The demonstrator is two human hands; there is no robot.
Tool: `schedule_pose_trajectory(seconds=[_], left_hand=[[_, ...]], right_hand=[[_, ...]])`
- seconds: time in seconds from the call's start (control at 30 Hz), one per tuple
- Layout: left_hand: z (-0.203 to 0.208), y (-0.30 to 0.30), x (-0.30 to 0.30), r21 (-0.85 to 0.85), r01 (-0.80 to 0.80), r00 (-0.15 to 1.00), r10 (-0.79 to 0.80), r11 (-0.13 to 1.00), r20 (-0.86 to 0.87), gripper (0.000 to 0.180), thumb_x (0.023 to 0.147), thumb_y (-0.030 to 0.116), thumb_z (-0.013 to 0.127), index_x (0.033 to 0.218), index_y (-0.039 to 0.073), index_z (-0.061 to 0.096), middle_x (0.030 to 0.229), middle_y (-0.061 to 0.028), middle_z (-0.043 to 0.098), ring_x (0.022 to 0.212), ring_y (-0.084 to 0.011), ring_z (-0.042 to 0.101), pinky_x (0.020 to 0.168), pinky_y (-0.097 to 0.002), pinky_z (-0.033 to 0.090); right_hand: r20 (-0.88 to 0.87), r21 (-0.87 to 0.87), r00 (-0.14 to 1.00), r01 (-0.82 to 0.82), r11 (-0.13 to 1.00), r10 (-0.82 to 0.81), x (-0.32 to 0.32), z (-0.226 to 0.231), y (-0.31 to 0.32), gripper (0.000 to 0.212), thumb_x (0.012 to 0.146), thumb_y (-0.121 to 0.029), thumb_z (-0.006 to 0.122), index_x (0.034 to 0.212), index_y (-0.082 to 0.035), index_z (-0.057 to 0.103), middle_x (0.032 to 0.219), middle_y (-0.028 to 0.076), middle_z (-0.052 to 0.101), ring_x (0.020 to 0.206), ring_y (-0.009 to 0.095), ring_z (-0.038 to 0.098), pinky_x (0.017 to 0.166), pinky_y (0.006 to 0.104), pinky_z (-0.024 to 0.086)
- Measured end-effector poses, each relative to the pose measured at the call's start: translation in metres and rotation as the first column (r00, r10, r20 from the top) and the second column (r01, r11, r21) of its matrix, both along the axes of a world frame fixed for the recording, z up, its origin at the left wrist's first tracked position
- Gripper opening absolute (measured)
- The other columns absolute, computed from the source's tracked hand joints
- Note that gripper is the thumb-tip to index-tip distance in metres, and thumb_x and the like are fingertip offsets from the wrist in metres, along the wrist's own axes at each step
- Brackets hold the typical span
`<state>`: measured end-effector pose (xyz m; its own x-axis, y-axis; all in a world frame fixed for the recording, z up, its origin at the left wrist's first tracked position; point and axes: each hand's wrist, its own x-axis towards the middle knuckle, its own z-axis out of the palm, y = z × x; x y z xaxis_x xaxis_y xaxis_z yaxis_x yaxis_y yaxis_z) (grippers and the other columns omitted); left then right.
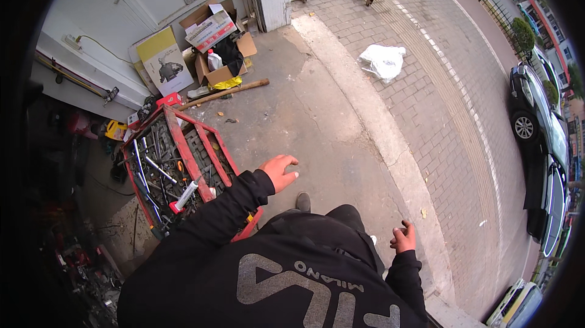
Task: The person works on a car engine with the hood open, using a screwdriver to tighten or loosen fasteners and a rag to wipe components. They retrieve tools from a red toolbox, apply a lubricant from a tube, and repeatedly reach into the engine bay to adjust parts.
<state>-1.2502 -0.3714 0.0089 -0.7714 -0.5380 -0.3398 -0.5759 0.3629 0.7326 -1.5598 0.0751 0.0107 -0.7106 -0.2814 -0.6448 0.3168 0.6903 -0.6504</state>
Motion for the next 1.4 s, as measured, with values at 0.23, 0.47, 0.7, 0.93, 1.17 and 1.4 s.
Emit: schedule_pose_trajectory(seconds=[0.23,0.47,0.7,0.93,1.17,1.4], left_hand=[[-0.058,-0.104,-0.106,0.071,-0.247,0.966,0.252,0.966,-0.057,0.046,0.097,0.033,0.074,0.133,0.006,0.067,0.152,-0.0183,0.056,0.116,-0.0342,0.070,0.106,-0.0435,0.054],[-0.111,-0.291,-0.086,-0.089,-0.737,0.631,0.729,0.670,0.265,0.056,0.092,0.036,0.078,0.138,0.004,0.066,0.161,-0.0217,0.046,0.141,-0.0399,0.056,0.119,-0.0442,0.047],[-0.167,-0.481,-0.048,-0.090,-0.870,0.453,0.859,0.484,0.239,0.053,0.091,0.036,0.080,0.131,0.002,0.068,0.161,-0.0241,0.045,0.151,-0.0411,0.045,0.125,-0.0435,0.040],[-0.332,-0.766,-0.040,-0.101,-0.881,0.415,0.858,0.462,0.303,0.056,0.090,0.031,0.079,0.133,-0.003,0.066,0.168,-0.0362,0.035,0.158,-0.0396,0.039,0.125,-0.0417,0.042],[-0.493,-0.962,-0.025,-0.089,-0.849,0.455,0.806,0.521,0.379,0.046,0.088,0.028,0.074,0.115,-0.009,0.073,0.167,-0.0394,0.035,0.162,-0.0396,0.031,0.129,-0.0405,0.038],[-0.605,-1.046,0.007,-0.118,-0.873,0.418,0.850,0.473,0.320,0.038,0.079,0.029,0.080,0.103,-0.001,0.081,0.169,-0.0408,0.030,0.164,-0.0391,0.029,0.130,-0.0364,0.035]], right_hand=[[0.027,0.051,0.982,-0.187,0.981,0.186,-0.150,-0.055,-0.179,0.072,0.097,-0.017,0.072,0.160,-0.005,0.040,0.117,0.015,0.060,0.064,0.020,0.064,0.049,0.0382,0.054],[0.044,-0.083,0.901,-0.428,0.900,0.433,-0.271,-0.074,-0.502,0.069,0.098,-0.016,0.072,0.158,-0.003,0.042,0.114,0.014,0.064,0.066,0.017,0.063,0.054,0.0346,0.056],[-0.045,-0.124,0.702,-0.710,0.694,0.710,-0.265,-0.030,-0.757,0.064,0.098,-0.011,0.071,0.155,-0.005,0.045,0.111,0.006,0.063,0.071,0.014,0.062,0.060,0.0303,0.052],[0.091,0.075,0.651,-0.759,0.646,0.754,-0.186,-0.080,-0.916,0.069,0.094,-0.008,0.075,0.156,-0.004,0.045,0.111,0.007,0.065,0.077,0.016,0.067,0.065,0.0328,0.056],[0.349,0.208,0.659,-0.748,0.630,0.666,-0.164,-0.119,-0.999,0.073,0.093,-0.011,0.081,0.156,-0.003,0.043,0.114,0.011,0.068,0.083,0.018,0.070,0.072,0.0354,0.059],[0.344,0.367,0.678,-0.734,0.571,0.650,-0.226,-0.148,-0.952,0.067,0.099,-0.015,0.074,0.157,-0.008,0.042,0.110,0.010,0.068,0.077,0.018,0.067,0.061,0.0312,0.057]])
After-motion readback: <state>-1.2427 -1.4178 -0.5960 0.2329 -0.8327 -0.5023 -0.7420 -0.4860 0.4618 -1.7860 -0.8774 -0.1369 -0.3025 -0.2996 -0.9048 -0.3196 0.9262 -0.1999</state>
